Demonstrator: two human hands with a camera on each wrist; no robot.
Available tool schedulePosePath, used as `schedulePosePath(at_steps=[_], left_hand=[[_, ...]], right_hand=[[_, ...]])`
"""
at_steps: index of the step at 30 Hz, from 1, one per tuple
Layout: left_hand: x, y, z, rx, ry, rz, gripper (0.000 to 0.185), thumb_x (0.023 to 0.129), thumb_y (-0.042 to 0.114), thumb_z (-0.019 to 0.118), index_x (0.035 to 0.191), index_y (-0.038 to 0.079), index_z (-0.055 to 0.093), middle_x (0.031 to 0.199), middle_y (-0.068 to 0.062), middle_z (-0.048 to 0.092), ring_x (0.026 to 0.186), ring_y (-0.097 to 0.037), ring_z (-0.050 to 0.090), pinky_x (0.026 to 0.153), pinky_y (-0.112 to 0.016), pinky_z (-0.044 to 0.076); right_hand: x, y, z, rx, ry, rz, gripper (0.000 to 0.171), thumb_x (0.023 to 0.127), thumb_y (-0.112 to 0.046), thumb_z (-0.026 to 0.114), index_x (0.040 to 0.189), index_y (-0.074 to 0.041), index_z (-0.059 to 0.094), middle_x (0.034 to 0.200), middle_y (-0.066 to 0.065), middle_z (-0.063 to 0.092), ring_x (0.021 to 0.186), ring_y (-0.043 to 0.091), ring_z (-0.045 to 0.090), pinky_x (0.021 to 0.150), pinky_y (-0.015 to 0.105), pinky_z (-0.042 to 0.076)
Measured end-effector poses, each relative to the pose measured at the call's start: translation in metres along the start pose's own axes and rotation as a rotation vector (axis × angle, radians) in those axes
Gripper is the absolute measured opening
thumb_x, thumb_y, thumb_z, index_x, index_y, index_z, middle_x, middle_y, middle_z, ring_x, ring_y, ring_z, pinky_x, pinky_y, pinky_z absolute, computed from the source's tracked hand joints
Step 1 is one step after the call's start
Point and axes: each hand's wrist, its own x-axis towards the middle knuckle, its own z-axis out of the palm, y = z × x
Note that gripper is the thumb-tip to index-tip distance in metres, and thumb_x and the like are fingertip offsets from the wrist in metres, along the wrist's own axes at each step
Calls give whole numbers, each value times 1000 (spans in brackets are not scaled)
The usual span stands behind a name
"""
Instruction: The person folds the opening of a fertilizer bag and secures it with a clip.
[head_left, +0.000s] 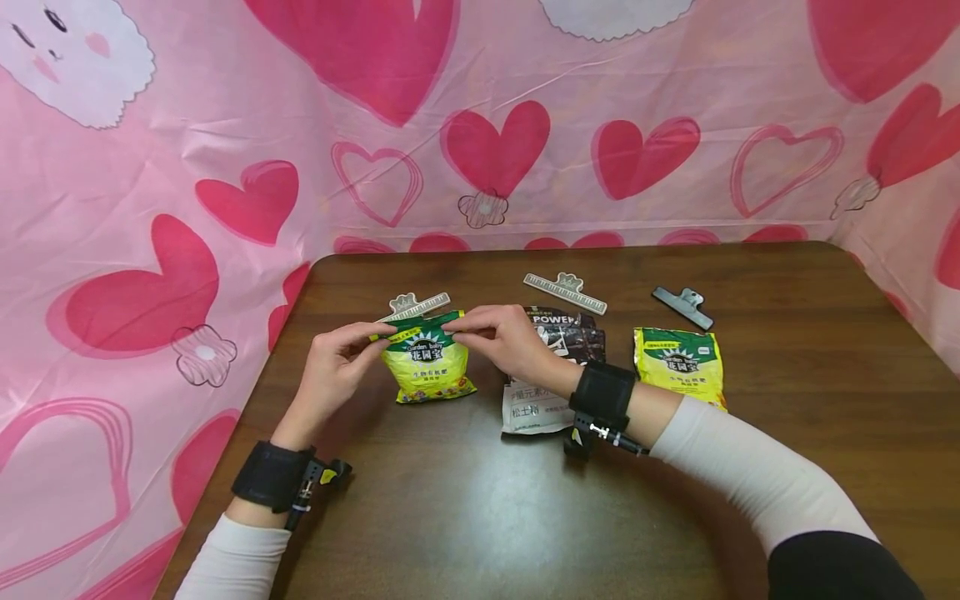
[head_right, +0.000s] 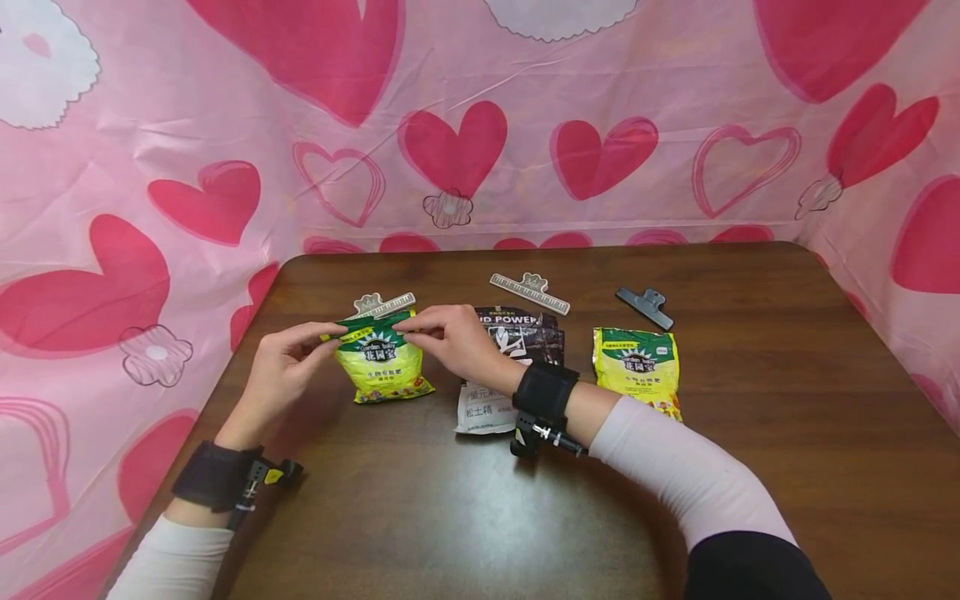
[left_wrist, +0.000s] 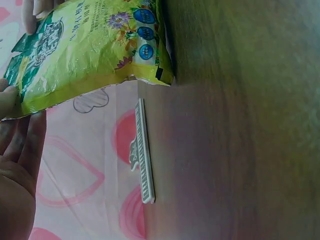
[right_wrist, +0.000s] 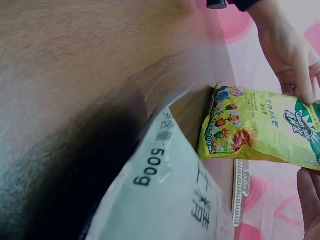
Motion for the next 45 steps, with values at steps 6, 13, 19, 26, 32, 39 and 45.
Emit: schedulePosePath(at_steps=[6,13,19,26,32,39,45], left_hand=[[1,1,0,-23,-8,-35,27,87,10,75,114,16,75,109,-8,75,85,-7,65,78,-13,54],[2,2,-1,-26,2,-56,27,83,13,79,110,16,76,105,-7,76,76,-17,64,73,-17,56],[2,2,-1,-31,-11,-72,28,82,15,81,110,14,76,106,-9,76,80,-9,66,73,-15,55],[2,2,0,-31,-11,-59,26,82,14,81,108,13,78,101,-9,77,79,-4,65,73,-14,55],[1,2,2,-12,1,-45,25,81,13,82,105,15,79,95,-7,77,78,-4,64,72,-13,55],[0,1,3,7,13,14,23,79,10,82,102,13,80,87,-5,76,73,-5,60,66,-12,52],[0,-1,4,13,17,62,21,79,8,82,100,10,80,81,-4,72,70,-7,53,60,-13,47]], right_hand=[[0,-1,1,-27,1,-7,21,90,-13,72,111,-14,77,101,5,74,79,7,65,69,21,54],[0,-1,2,-3,-15,9,24,87,-12,75,111,-13,77,99,6,72,79,9,66,71,21,55],[0,-1,3,-19,-7,-7,23,86,-13,77,110,-14,78,96,5,73,76,8,67,70,21,56],[1,-1,2,-56,-2,-7,22,87,-15,76,109,-16,78,93,2,73,74,7,63,67,21,54],[0,0,3,-66,-2,-3,23,87,-16,76,110,-15,77,86,2,70,72,8,60,66,21,52],[-1,0,4,-107,-4,8,20,89,-17,74,109,-16,78,88,0,70,72,7,58,64,20,49],[-2,-1,5,-150,-5,19,20,91,-19,72,110,-16,77,87,0,70,71,8,56,64,20,46]])
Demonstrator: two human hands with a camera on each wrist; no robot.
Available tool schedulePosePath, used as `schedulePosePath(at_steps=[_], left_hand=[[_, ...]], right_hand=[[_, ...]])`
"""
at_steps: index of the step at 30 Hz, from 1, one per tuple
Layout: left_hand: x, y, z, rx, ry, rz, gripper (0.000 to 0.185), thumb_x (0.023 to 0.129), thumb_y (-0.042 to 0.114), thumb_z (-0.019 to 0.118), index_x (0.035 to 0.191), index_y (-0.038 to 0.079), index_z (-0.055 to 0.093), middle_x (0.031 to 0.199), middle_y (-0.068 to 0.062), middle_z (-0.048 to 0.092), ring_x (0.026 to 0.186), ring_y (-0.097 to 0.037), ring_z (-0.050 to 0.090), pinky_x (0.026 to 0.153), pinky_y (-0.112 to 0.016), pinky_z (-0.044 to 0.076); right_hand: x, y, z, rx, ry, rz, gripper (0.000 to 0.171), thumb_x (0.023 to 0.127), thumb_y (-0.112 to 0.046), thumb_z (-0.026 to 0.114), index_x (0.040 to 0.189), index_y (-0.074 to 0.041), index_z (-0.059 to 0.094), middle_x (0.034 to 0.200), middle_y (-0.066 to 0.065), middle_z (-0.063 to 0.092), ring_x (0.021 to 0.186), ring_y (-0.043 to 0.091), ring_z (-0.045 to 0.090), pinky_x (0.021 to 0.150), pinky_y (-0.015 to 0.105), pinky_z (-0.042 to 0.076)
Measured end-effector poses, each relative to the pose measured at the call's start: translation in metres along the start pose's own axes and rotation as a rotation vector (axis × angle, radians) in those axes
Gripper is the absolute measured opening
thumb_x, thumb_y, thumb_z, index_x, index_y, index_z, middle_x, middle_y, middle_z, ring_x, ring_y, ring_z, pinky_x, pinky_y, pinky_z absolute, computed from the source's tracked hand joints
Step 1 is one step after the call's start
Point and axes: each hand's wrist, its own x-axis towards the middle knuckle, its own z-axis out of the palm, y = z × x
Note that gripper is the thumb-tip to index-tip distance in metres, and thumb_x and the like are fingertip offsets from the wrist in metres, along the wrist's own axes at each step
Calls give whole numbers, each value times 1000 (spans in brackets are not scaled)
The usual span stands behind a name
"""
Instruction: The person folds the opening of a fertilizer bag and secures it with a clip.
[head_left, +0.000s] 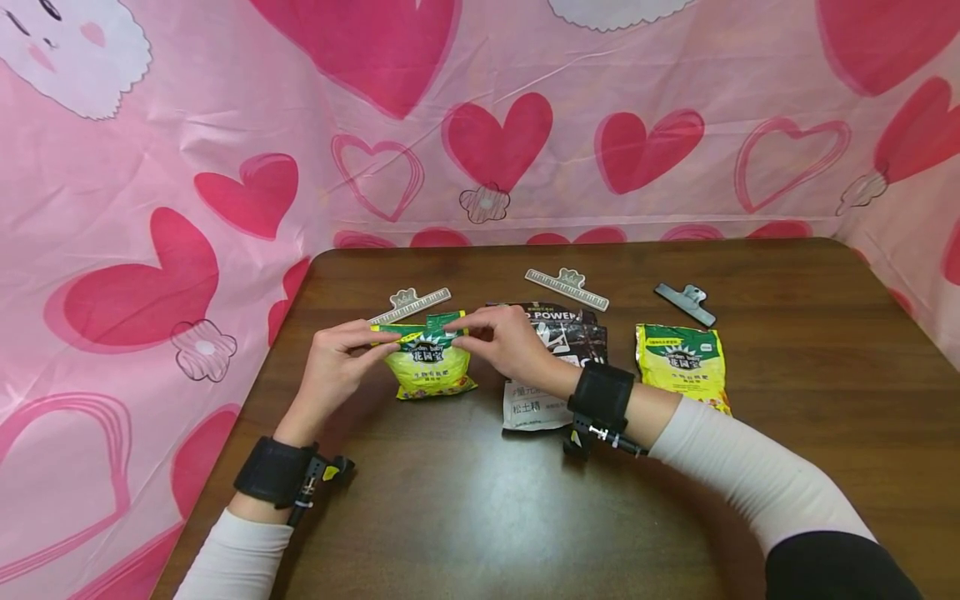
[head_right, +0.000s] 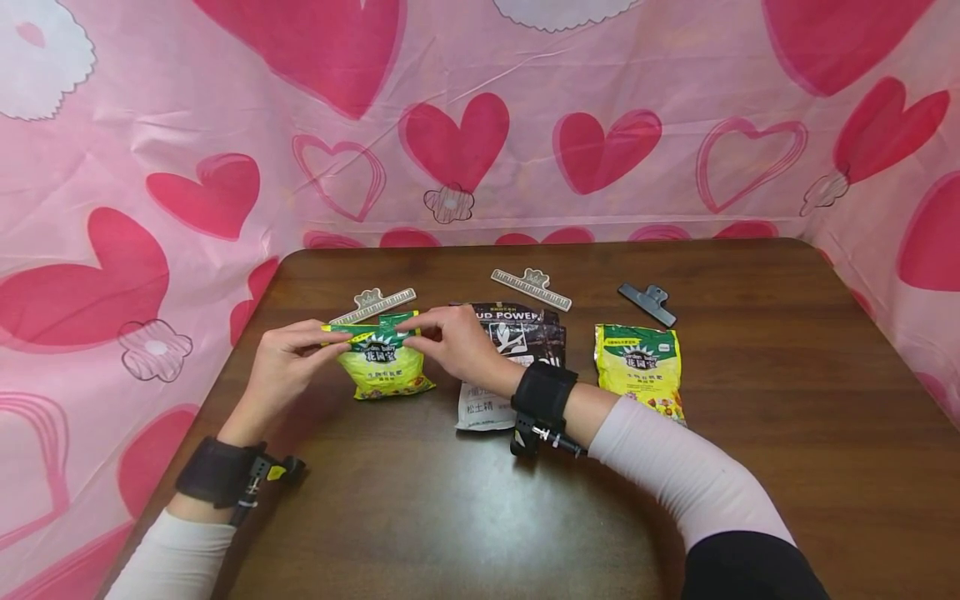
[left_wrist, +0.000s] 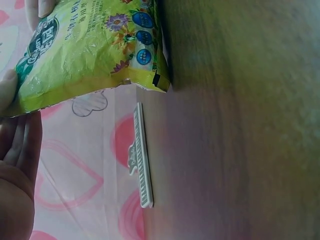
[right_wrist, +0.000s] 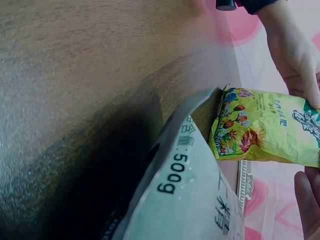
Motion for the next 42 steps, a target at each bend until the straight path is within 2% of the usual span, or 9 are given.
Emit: schedulePosePath(at_steps=[5,9,11,14,18,23,30,35,42], left_hand=[[0,0,2,7,21,22,22,77,3,82,98,8,80,90,-7,71,81,-5,55,67,-9,48],[1,-3,4,-2,54,93,21,73,-4,82,92,4,80,103,-11,69,96,-10,60,78,-6,46],[1,-4,4,-10,58,118,19,74,-5,82,90,5,80,104,-10,69,98,-10,61,80,-7,46],[1,-4,3,-5,48,103,16,76,1,81,91,8,80,96,-4,72,93,-3,62,80,-9,47],[0,-4,2,10,32,67,13,79,6,81,92,7,80,87,-1,74,87,1,62,77,-10,48],[1,-4,2,20,34,77,13,79,6,81,92,5,80,83,-2,74,82,2,62,72,-10,47],[3,-4,1,29,37,97,15,78,7,82,92,10,81,75,0,71,69,-1,56,60,-13,42],[2,-5,0,26,23,125,15,76,5,83,91,8,81,71,1,70,63,-2,50,55,-15,39],[1,-4,-3,36,-9,129,15,77,7,83,91,10,81,75,0,73,65,-1,54,55,-14,44]], right_hand=[[-1,-2,1,-62,-3,-9,20,93,-20,70,110,-15,77,91,0,73,72,9,54,65,20,43],[-2,-2,3,-87,3,-17,19,93,-20,69,109,-14,77,88,0,74,71,7,55,65,20,44],[-2,-1,4,-99,7,-29,18,94,-20,69,108,-14,77,87,0,74,70,6,56,66,20,45],[-2,-1,4,-148,2,-62,16,95,-21,67,107,-15,77,91,-1,76,72,5,60,69,21,48],[-1,-3,3,-236,-11,-122,16,97,-22,64,104,-14,76,97,-1,78,82,8,70,79,27,54],[1,-4,1,-345,-44,-185,18,99,-23,60,101,-14,75,94,-3,77,87,10,71,86,32,54],[5,-10,-7,-405,-121,-237,17,100,-20,60,95,-12,74,85,-3,75,73,8,66,74,28,55],[8,-10,-7,-436,-160,-243,17,100,-21,58,94,-12,72,82,-4,73,68,6,60,69,27,52],[8,-12,-9,-506,-170,-250,17,100,-25,60,91,-18,73,79,-6,71,71,8,63,74,33,54]])
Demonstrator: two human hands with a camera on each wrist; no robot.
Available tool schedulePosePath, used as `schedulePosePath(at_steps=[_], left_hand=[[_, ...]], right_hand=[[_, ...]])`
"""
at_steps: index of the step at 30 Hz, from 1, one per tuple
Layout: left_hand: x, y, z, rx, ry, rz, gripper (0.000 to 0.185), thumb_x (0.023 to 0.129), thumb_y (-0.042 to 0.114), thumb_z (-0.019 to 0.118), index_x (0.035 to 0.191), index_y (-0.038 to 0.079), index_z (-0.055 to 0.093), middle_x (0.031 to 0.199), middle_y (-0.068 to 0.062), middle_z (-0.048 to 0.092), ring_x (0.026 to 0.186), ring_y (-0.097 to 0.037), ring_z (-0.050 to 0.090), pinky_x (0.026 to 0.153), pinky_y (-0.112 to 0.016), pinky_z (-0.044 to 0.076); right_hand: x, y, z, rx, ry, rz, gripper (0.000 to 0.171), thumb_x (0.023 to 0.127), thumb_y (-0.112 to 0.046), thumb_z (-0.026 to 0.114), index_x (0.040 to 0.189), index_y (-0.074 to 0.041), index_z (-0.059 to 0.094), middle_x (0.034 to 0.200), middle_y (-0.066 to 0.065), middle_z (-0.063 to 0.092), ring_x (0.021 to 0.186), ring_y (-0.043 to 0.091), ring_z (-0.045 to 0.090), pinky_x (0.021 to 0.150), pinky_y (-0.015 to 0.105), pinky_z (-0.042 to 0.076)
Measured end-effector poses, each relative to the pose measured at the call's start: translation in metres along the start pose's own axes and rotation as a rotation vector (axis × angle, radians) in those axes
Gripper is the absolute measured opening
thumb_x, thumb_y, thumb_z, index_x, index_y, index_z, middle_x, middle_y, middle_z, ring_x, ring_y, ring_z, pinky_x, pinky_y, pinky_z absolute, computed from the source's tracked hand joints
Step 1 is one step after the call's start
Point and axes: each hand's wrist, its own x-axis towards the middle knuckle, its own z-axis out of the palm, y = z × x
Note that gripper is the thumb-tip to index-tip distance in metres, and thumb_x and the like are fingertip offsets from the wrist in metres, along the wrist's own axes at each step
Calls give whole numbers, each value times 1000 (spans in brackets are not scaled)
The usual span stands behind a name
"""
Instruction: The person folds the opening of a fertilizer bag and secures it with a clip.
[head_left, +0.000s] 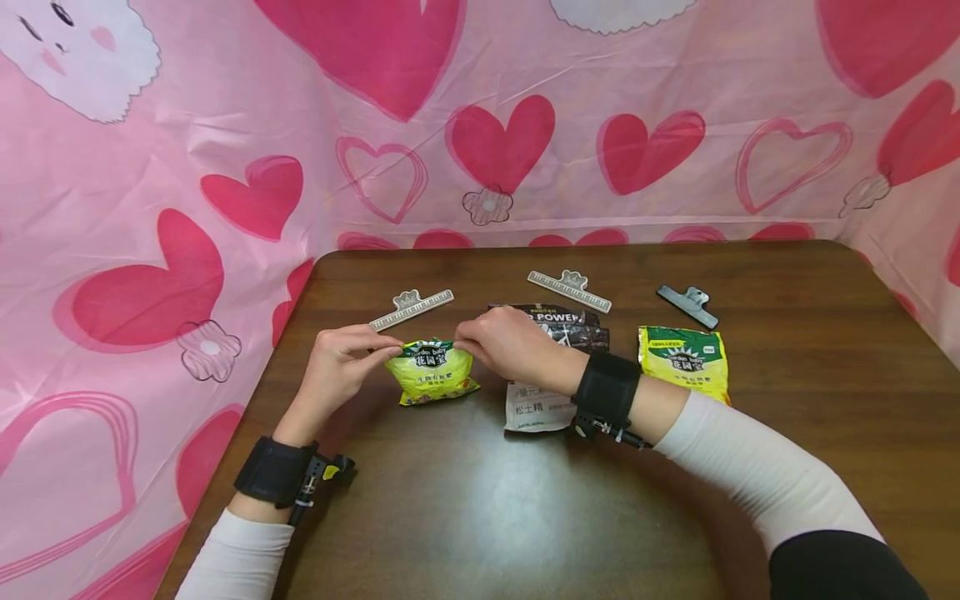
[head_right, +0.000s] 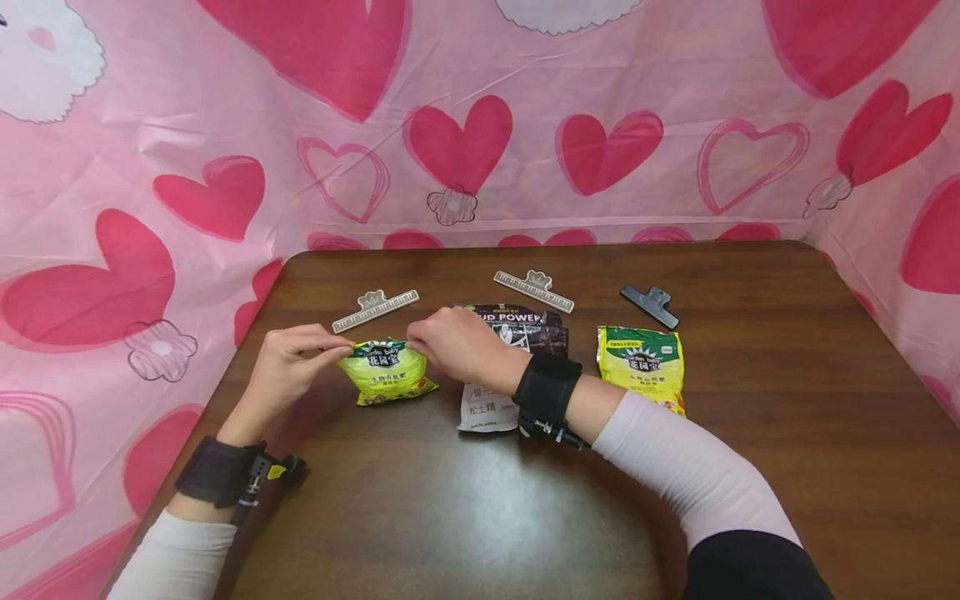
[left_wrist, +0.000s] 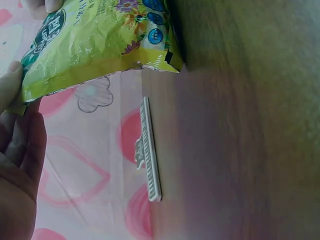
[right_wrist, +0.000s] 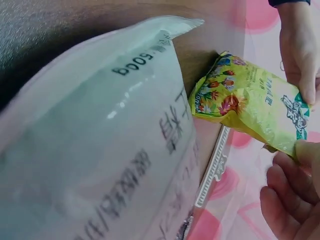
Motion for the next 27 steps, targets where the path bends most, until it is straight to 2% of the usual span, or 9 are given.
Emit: schedulePosePath(at_steps=[6,10,17,23,27], left_hand=[[4,3,0,74,-21,31,14,78,10,83,91,11,80,79,2,73,72,-2,59,56,-18,47],[9,9,0,98,-41,84,16,76,8,85,91,11,80,82,2,73,75,-4,62,58,-20,48],[12,17,0,126,-75,143,19,74,4,85,92,8,79,83,-1,73,74,-8,62,64,-12,48],[12,24,-1,177,-102,163,21,74,7,86,93,8,78,86,-1,74,76,-10,64,68,-11,48],[12,27,0,216,-113,185,18,74,9,86,91,8,79,85,-1,74,77,-12,66,72,-12,48]], right_hand=[[2,-4,-3,-126,23,-41,17,97,-30,63,95,-19,76,86,-4,66,82,13,63,76,32,55],[7,-10,-4,-78,29,-44,16,96,-28,65,100,-17,75,93,-3,69,89,14,64,81,31,55],[15,-22,-3,15,49,-73,15,94,-21,68,106,-14,74,98,-2,70,93,13,67,85,30,55],[18,-28,1,-10,124,-108,12,93,-22,69,103,-16,75,95,-5,71,90,10,68,80,28,56],[20,-31,3,-48,137,-109,12,93,-25,69,101,-18,75,93,-7,71,87,10,68,77,28,56]])
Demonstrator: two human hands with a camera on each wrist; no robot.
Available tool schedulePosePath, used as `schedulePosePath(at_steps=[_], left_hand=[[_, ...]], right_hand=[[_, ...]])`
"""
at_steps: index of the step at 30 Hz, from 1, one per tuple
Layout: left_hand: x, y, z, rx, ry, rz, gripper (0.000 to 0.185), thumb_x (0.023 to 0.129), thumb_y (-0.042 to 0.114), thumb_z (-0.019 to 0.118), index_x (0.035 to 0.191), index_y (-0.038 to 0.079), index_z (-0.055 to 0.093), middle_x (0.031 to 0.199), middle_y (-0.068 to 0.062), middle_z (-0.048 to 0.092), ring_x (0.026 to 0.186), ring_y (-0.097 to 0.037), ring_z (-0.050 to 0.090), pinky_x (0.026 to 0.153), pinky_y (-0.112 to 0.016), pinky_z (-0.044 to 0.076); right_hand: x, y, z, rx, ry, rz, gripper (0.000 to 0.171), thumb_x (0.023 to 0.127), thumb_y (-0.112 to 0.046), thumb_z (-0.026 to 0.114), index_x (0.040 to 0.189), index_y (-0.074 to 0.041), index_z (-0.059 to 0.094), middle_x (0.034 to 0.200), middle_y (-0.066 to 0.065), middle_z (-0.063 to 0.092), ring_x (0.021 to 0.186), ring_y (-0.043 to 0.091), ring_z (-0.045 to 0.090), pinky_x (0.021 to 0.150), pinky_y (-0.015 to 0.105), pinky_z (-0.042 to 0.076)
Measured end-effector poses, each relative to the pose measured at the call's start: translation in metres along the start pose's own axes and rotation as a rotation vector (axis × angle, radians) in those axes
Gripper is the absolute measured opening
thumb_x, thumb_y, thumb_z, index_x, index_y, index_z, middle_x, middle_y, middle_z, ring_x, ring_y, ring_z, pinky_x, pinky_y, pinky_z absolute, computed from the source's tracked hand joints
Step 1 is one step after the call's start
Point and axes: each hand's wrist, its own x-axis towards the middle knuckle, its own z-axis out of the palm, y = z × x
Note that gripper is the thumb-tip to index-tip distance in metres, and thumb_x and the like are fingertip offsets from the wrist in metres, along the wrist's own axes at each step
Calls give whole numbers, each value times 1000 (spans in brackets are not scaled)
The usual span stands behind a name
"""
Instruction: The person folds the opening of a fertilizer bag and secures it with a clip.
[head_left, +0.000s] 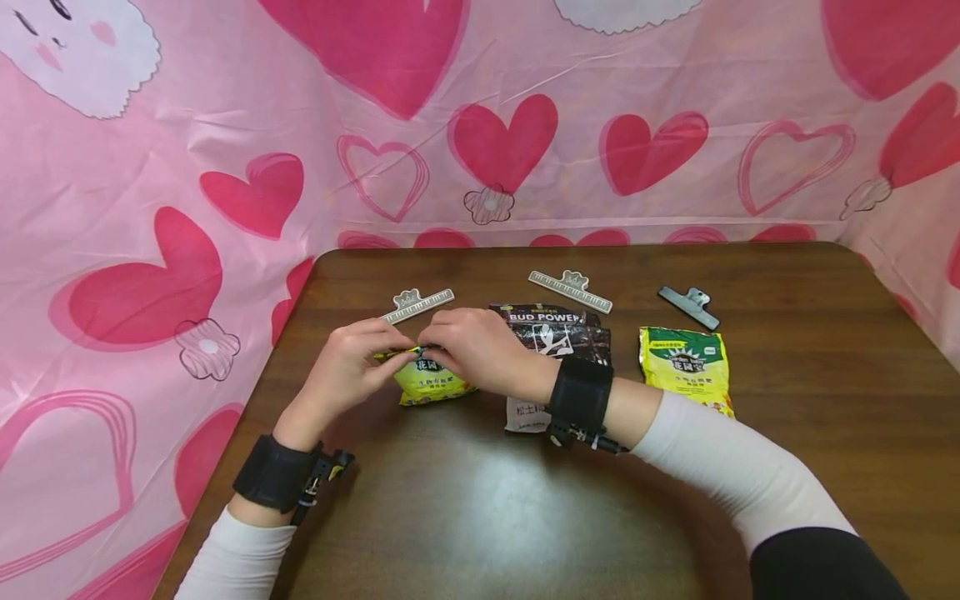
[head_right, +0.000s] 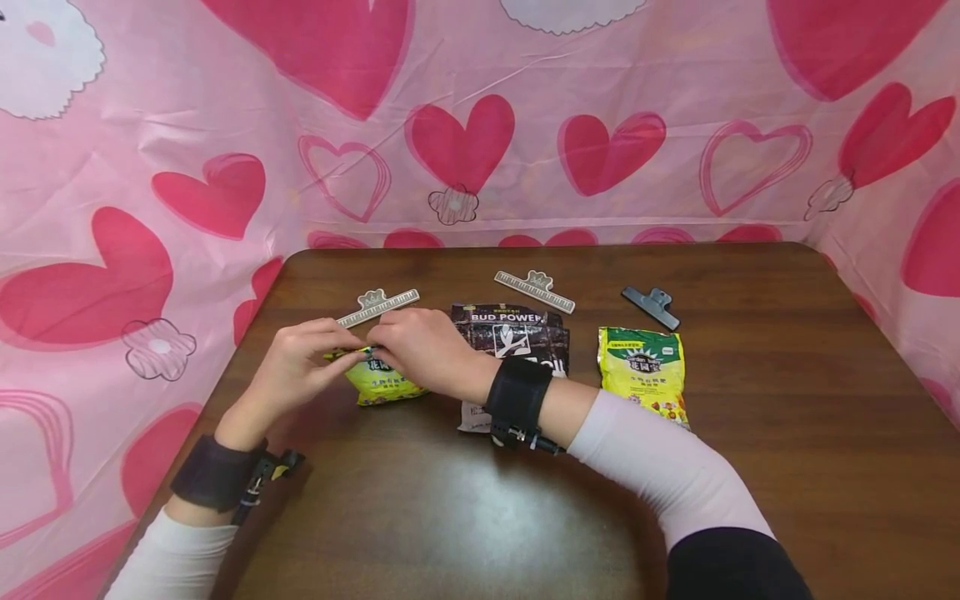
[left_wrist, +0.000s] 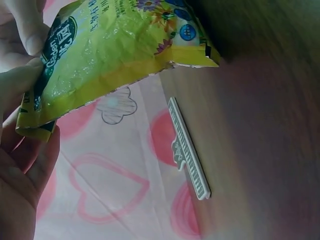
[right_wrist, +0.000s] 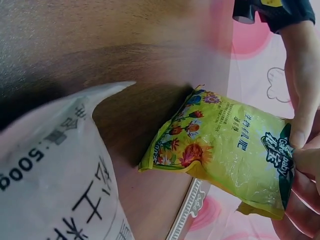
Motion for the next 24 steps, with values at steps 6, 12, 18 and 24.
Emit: schedulePosePath(at_steps=[6,12,18,24], left_hand=[[1,2,-1,8,-17,21,18,73,6,86,90,8,79,83,0,74,75,-11,65,72,-11,49],[0,3,0,-10,-42,27,18,73,4,86,89,8,78,81,2,73,72,-8,62,69,-14,50],[-1,2,0,-25,-50,48,18,74,3,85,89,8,79,79,2,71,70,-7,60,66,-16,49],[-1,2,-2,-35,-61,67,17,74,4,84,90,8,79,73,3,67,64,-4,51,57,-18,44]], right_hand=[[3,-2,2,-12,-14,-9,10,93,-25,70,98,-18,75,90,-6,70,82,10,68,73,28,56],[6,-4,2,-16,-70,-17,8,95,-21,67,97,-18,74,88,-4,69,81,10,67,73,26,56],[6,-5,2,7,-117,-11,11,98,-17,62,97,-15,73,89,-3,68,81,10,64,74,24,55],[6,-3,2,63,-147,-14,11,98,-17,62,98,-14,72,89,-2,66,82,10,64,76,25,54]])
